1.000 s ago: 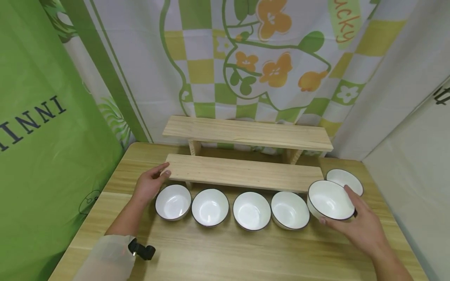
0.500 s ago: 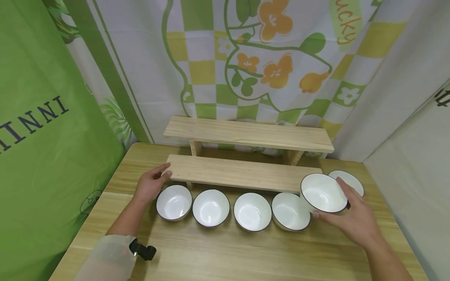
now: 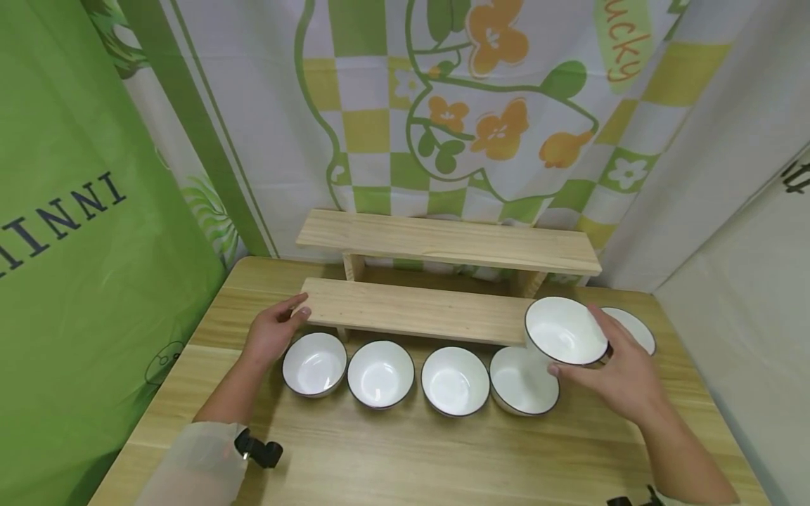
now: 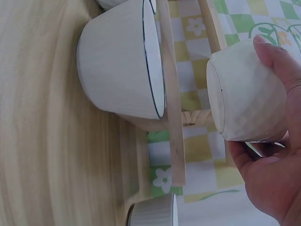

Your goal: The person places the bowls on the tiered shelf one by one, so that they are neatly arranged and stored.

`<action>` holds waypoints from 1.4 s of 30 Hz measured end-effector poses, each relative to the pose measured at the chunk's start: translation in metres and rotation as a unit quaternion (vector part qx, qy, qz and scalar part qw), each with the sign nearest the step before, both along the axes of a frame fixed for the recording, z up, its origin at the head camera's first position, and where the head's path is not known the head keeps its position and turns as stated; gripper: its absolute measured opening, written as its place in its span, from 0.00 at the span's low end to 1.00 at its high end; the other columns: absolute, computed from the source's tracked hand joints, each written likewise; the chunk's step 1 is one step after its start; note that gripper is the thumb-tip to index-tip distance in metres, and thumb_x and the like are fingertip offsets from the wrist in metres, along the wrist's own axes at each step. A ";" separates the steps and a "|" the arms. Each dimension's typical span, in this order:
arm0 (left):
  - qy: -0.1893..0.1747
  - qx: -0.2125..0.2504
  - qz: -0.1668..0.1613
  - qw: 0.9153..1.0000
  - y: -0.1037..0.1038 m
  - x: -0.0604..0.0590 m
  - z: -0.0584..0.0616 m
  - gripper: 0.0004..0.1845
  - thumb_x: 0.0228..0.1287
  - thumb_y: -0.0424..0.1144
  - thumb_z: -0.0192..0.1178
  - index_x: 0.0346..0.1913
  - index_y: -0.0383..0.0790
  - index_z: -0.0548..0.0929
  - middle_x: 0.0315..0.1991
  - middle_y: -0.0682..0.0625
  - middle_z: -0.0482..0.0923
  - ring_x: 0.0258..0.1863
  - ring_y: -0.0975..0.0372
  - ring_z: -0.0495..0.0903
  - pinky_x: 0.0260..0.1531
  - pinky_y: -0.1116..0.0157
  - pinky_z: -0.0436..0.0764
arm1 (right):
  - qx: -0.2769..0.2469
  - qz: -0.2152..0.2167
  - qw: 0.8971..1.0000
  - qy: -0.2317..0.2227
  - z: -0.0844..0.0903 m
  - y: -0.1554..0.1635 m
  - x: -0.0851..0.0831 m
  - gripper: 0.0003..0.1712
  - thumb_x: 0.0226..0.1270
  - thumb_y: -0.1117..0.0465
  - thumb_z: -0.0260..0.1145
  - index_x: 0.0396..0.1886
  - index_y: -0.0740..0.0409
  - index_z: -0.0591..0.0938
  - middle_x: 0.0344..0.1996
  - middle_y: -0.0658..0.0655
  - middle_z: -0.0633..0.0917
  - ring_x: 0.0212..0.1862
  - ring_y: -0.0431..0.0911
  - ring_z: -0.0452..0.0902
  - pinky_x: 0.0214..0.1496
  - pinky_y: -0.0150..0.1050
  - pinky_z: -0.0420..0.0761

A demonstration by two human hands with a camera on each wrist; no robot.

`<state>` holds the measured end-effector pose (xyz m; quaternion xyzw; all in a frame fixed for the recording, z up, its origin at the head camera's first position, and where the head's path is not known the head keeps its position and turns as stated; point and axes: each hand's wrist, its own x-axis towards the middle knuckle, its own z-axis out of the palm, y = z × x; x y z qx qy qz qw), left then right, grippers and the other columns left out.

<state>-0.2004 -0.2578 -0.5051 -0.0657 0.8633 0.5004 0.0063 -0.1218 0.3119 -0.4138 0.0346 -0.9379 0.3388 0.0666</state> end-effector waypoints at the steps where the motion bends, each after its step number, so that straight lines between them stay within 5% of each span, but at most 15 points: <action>1: 0.000 0.000 0.000 1.000 0.000 0.000 0.000 0.31 0.74 0.61 0.60 0.73 0.52 0.77 0.74 0.39 0.69 0.73 0.44 0.67 0.71 0.46 0.68 | 0.000 0.002 1.000 -0.001 0.001 -0.001 -0.002 0.76 0.43 0.42 0.88 0.85 0.55 0.52 0.75 0.73 0.65 0.71 0.74 0.62 0.64 0.73 0.65; 12: 0.003 0.002 0.003 1.000 0.000 -0.001 -0.001 0.30 0.74 0.59 0.62 0.73 0.52 0.78 0.75 0.40 0.69 0.73 0.44 0.68 0.71 0.47 0.69 | -0.031 0.016 0.999 -0.008 0.009 -0.013 -0.014 0.75 0.44 0.45 0.89 0.86 0.49 0.52 0.73 0.76 0.65 0.70 0.72 0.63 0.64 0.71 0.64; 22: 0.002 0.010 0.002 1.000 -0.002 -0.002 -0.002 0.30 0.74 0.59 0.62 0.73 0.51 0.78 0.75 0.40 0.68 0.74 0.44 0.67 0.72 0.47 0.68 | -0.033 0.028 0.999 -0.017 0.017 -0.029 -0.028 0.74 0.45 0.43 0.88 0.86 0.51 0.52 0.79 0.70 0.59 0.73 0.73 0.60 0.65 0.73 0.66; 33: 0.001 0.018 0.000 1.000 -0.002 -0.002 -0.002 0.30 0.73 0.60 0.63 0.72 0.52 0.78 0.74 0.39 0.69 0.73 0.44 0.68 0.70 0.46 0.69 | -0.040 0.043 0.998 0.000 0.026 -0.044 -0.043 0.73 0.42 0.41 0.89 0.85 0.43 0.56 0.78 0.65 0.64 0.73 0.68 0.64 0.65 0.70 0.68; 42: 0.001 0.019 -0.001 1.000 -0.001 -0.002 -0.002 0.30 0.74 0.59 0.62 0.72 0.51 0.78 0.75 0.40 0.68 0.74 0.43 0.67 0.71 0.47 0.69 | -0.046 0.054 0.998 -0.003 0.033 -0.058 -0.053 0.74 0.43 0.42 0.89 0.85 0.51 0.55 0.78 0.69 0.61 0.75 0.69 0.59 0.69 0.71 0.65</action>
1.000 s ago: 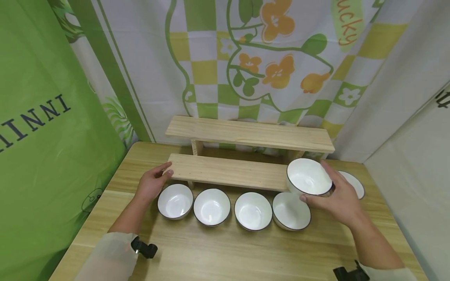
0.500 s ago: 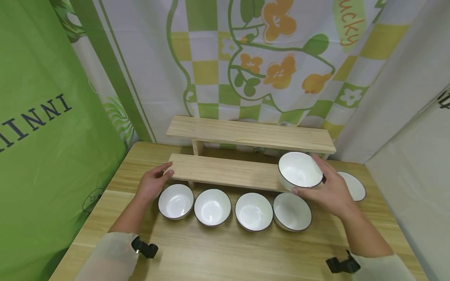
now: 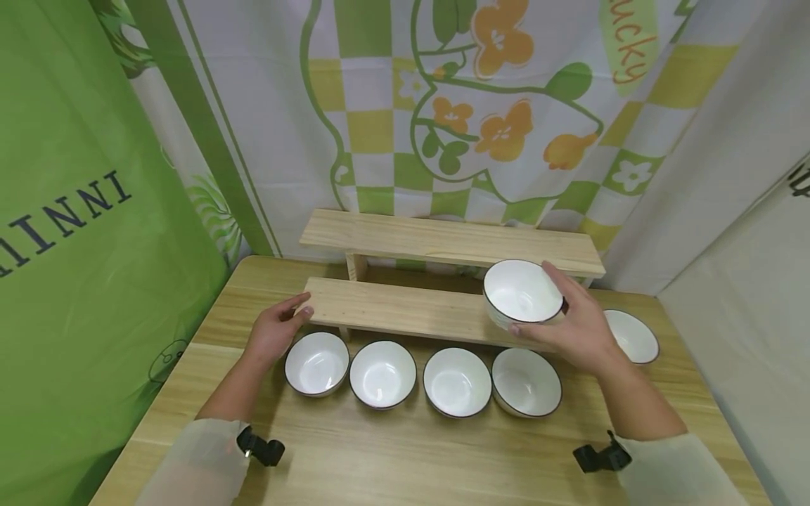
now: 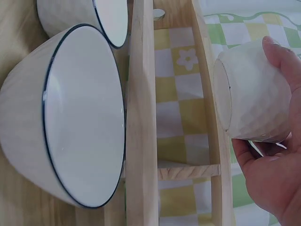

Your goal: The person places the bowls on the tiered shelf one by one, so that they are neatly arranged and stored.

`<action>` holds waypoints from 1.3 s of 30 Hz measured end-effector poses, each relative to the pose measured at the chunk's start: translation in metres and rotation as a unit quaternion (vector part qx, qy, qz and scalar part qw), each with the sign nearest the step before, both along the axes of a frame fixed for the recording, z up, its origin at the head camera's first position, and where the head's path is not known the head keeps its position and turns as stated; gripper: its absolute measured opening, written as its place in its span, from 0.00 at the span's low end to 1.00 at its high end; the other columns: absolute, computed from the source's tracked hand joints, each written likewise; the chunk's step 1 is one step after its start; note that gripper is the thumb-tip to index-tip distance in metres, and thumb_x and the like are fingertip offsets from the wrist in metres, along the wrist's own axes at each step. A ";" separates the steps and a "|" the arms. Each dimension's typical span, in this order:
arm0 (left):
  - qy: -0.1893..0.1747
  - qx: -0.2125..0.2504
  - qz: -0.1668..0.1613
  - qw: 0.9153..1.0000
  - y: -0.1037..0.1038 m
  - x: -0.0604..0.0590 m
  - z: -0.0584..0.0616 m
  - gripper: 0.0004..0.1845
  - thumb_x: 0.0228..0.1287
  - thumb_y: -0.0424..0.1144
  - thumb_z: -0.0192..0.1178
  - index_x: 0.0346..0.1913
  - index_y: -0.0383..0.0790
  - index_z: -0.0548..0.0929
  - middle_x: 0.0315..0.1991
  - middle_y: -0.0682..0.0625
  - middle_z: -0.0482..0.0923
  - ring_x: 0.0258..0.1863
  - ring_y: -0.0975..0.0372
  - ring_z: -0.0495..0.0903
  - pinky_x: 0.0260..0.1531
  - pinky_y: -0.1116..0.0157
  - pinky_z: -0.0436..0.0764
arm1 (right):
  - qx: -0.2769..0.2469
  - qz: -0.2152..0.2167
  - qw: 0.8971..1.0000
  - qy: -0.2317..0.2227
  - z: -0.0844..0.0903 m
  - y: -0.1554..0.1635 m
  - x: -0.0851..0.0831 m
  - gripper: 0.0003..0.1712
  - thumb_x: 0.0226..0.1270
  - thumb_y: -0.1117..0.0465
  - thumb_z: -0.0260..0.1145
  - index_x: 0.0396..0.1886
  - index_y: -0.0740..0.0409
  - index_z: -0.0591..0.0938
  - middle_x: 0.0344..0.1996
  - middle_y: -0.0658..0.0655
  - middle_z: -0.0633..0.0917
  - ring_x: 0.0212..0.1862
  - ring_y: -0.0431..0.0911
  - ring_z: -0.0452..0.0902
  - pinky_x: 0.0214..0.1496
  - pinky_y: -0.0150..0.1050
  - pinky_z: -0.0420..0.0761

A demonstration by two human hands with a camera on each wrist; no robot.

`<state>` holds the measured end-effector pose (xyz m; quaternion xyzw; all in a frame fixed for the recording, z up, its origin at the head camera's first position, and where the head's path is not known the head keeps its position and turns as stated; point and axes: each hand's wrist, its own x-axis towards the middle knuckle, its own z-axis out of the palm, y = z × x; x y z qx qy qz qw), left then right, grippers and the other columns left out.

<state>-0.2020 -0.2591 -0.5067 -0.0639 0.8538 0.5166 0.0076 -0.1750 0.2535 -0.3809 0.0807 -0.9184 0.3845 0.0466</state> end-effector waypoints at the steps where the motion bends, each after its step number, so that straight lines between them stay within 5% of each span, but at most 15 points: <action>1: 0.000 0.001 0.000 1.000 0.000 0.000 0.000 0.30 0.73 0.59 0.62 0.72 0.51 0.78 0.75 0.40 0.68 0.74 0.43 0.67 0.71 0.47 0.69 | -0.001 -0.001 1.000 -0.001 0.001 -0.002 -0.001 0.74 0.43 0.41 0.89 0.85 0.51 0.55 0.78 0.68 0.62 0.75 0.68 0.59 0.70 0.70 0.64; 39: -0.002 0.011 0.000 1.000 0.001 0.001 -0.001 0.31 0.73 0.60 0.62 0.73 0.51 0.77 0.75 0.40 0.67 0.74 0.44 0.66 0.71 0.48 0.69 | -0.020 0.037 0.999 -0.010 0.016 -0.063 -0.045 0.74 0.41 0.36 0.88 0.85 0.43 0.57 0.79 0.62 0.62 0.78 0.61 0.57 0.75 0.63 0.61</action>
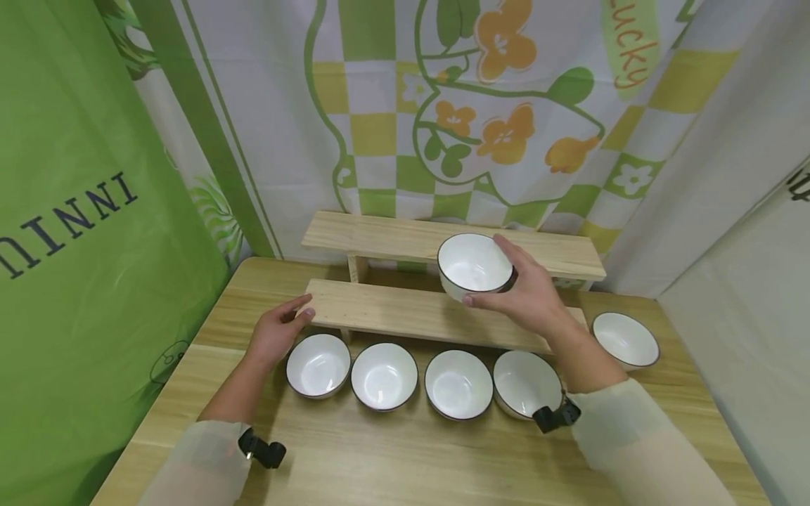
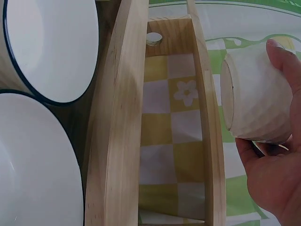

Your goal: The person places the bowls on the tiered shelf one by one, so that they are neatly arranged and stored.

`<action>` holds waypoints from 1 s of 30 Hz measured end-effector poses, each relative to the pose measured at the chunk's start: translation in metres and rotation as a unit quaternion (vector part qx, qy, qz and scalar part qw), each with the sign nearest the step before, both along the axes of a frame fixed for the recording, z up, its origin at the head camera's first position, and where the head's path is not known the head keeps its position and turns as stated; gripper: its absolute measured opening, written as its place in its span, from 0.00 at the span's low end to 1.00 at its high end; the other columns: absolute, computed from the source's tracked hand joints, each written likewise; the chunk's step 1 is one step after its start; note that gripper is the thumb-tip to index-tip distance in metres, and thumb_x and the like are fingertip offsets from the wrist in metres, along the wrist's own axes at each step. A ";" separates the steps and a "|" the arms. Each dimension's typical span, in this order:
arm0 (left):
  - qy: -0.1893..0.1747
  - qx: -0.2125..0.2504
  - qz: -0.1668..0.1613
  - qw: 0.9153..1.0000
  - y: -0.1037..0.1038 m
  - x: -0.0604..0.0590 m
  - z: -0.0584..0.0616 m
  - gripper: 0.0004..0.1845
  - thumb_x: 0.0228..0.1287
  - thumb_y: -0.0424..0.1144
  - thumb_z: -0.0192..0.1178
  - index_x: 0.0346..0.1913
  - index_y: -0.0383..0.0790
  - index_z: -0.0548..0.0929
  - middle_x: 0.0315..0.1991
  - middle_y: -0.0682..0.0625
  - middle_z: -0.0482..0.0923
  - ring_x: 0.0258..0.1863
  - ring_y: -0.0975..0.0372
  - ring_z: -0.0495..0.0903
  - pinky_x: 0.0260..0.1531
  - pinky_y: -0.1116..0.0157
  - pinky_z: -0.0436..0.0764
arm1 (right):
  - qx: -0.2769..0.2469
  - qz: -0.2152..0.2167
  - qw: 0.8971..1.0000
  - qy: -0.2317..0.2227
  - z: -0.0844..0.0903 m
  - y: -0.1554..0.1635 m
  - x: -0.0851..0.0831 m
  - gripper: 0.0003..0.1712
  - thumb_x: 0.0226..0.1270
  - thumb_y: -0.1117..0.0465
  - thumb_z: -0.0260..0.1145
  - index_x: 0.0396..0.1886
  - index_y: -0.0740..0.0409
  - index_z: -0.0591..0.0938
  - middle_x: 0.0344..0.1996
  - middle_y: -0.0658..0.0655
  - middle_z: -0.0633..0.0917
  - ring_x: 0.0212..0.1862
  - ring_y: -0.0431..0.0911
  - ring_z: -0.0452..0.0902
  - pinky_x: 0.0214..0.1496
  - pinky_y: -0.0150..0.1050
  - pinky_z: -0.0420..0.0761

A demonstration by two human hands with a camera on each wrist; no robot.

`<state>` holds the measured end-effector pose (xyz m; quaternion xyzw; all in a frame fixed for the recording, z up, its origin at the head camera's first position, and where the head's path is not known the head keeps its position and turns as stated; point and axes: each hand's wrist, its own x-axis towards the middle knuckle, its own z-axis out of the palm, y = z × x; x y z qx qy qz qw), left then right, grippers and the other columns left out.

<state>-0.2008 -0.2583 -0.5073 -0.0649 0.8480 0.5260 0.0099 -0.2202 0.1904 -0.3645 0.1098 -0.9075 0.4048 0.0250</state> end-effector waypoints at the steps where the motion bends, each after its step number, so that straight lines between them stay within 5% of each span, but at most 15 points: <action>1: -0.003 0.002 0.000 1.000 0.000 0.000 0.000 0.32 0.73 0.61 0.62 0.73 0.51 0.77 0.76 0.40 0.67 0.75 0.44 0.65 0.71 0.48 0.69 | 0.002 0.000 1.000 0.000 0.000 -0.001 -0.001 0.74 0.40 0.35 0.87 0.85 0.43 0.57 0.79 0.61 0.62 0.78 0.61 0.57 0.75 0.63 0.62; 30: -0.013 0.005 0.003 1.000 0.001 0.001 0.002 0.32 0.72 0.62 0.62 0.74 0.53 0.76 0.76 0.39 0.66 0.75 0.43 0.64 0.72 0.46 0.68 | -0.027 0.044 0.999 0.019 0.009 -0.057 -0.035 0.71 0.38 0.36 0.88 0.82 0.47 0.64 0.75 0.58 0.70 0.74 0.55 0.66 0.72 0.56 0.69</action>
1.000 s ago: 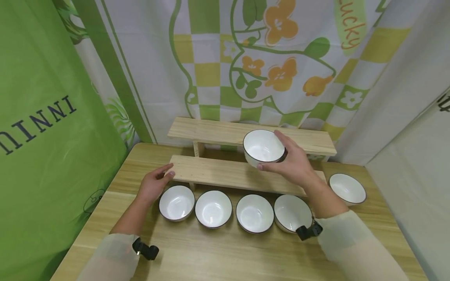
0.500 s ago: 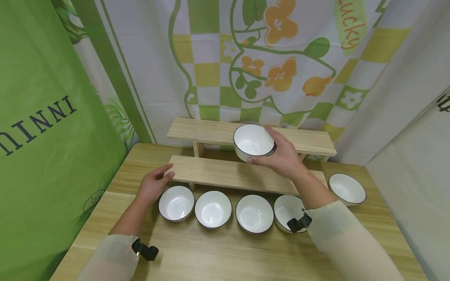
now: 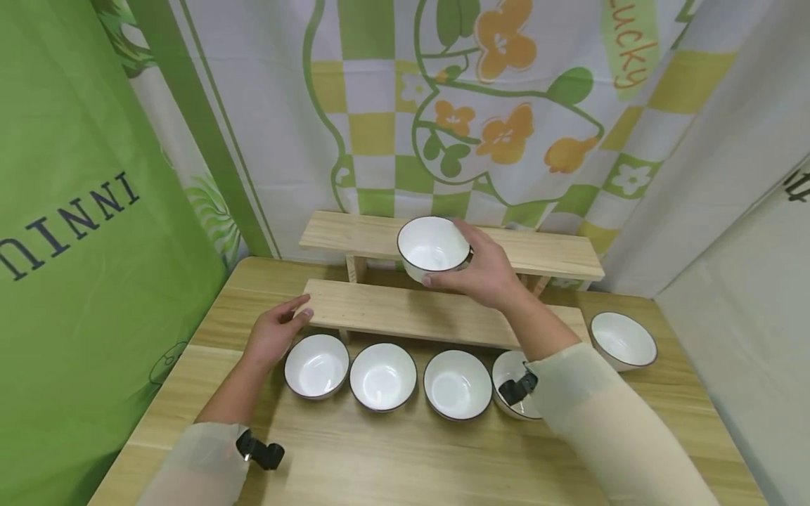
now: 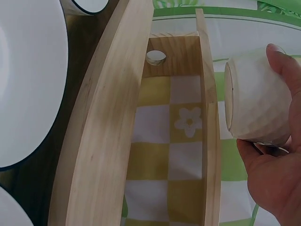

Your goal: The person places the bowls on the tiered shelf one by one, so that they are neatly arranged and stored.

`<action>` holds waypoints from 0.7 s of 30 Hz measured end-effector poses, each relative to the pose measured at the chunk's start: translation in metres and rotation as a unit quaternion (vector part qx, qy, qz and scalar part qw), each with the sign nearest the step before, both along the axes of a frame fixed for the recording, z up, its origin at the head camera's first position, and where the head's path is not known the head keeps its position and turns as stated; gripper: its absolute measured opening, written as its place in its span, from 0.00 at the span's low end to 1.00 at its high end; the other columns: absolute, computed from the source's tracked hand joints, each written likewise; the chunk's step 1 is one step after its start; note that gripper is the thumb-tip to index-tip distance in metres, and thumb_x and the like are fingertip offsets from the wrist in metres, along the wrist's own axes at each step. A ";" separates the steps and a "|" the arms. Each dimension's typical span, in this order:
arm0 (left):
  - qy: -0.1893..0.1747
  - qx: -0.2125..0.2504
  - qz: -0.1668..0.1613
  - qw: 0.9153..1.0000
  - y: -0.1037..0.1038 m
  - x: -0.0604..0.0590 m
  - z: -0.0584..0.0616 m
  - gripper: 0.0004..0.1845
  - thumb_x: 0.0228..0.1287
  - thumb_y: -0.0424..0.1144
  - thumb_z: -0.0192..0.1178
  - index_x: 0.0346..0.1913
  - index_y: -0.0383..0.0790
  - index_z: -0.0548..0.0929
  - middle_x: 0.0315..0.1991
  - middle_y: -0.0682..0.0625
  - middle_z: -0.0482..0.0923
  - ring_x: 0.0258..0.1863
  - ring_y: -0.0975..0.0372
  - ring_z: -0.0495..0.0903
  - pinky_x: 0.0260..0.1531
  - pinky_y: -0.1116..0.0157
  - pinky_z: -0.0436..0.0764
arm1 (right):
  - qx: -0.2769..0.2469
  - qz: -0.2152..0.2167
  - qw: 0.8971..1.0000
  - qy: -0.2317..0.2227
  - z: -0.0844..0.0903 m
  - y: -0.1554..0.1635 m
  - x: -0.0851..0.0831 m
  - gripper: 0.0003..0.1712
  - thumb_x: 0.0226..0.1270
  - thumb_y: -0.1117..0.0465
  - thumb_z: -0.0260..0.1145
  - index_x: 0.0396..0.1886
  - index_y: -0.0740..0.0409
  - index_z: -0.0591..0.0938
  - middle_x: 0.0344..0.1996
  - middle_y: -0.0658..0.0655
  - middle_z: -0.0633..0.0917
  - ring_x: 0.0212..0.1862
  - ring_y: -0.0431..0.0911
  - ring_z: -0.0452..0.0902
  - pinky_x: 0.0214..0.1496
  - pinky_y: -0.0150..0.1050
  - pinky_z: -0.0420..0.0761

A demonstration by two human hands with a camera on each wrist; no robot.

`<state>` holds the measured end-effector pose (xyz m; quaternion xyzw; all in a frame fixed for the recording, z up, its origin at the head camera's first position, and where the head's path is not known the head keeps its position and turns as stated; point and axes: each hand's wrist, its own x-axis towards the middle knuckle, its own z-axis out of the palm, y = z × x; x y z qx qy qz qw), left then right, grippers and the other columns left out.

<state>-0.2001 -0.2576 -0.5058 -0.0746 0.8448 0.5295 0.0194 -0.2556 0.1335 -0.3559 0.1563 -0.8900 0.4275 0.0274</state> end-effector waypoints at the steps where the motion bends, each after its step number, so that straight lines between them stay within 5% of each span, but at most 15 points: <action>1: 0.000 0.001 0.000 1.000 0.000 0.000 0.000 0.32 0.72 0.61 0.62 0.73 0.53 0.76 0.77 0.40 0.65 0.75 0.43 0.64 0.72 0.46 0.68 | 0.006 -0.003 1.000 -0.001 0.001 -0.002 -0.001 0.72 0.38 0.35 0.88 0.82 0.48 0.63 0.76 0.59 0.69 0.74 0.56 0.65 0.73 0.57 0.68; 14: 0.004 0.002 0.001 1.000 0.000 0.001 0.001 0.31 0.73 0.59 0.63 0.73 0.52 0.77 0.76 0.39 0.67 0.74 0.44 0.66 0.71 0.47 0.69 | -0.011 0.012 1.000 0.004 0.006 -0.032 -0.013 0.73 0.39 0.40 0.89 0.82 0.58 0.61 0.77 0.60 0.67 0.77 0.55 0.62 0.76 0.54 0.65; 21: -0.001 0.002 0.000 1.000 -0.001 0.000 0.000 0.31 0.73 0.60 0.62 0.73 0.53 0.77 0.76 0.39 0.66 0.75 0.43 0.65 0.72 0.46 0.67 | -0.002 0.009 1.000 0.001 0.008 -0.048 -0.020 0.71 0.40 0.38 0.88 0.82 0.54 0.62 0.73 0.62 0.71 0.74 0.56 0.65 0.73 0.55 0.68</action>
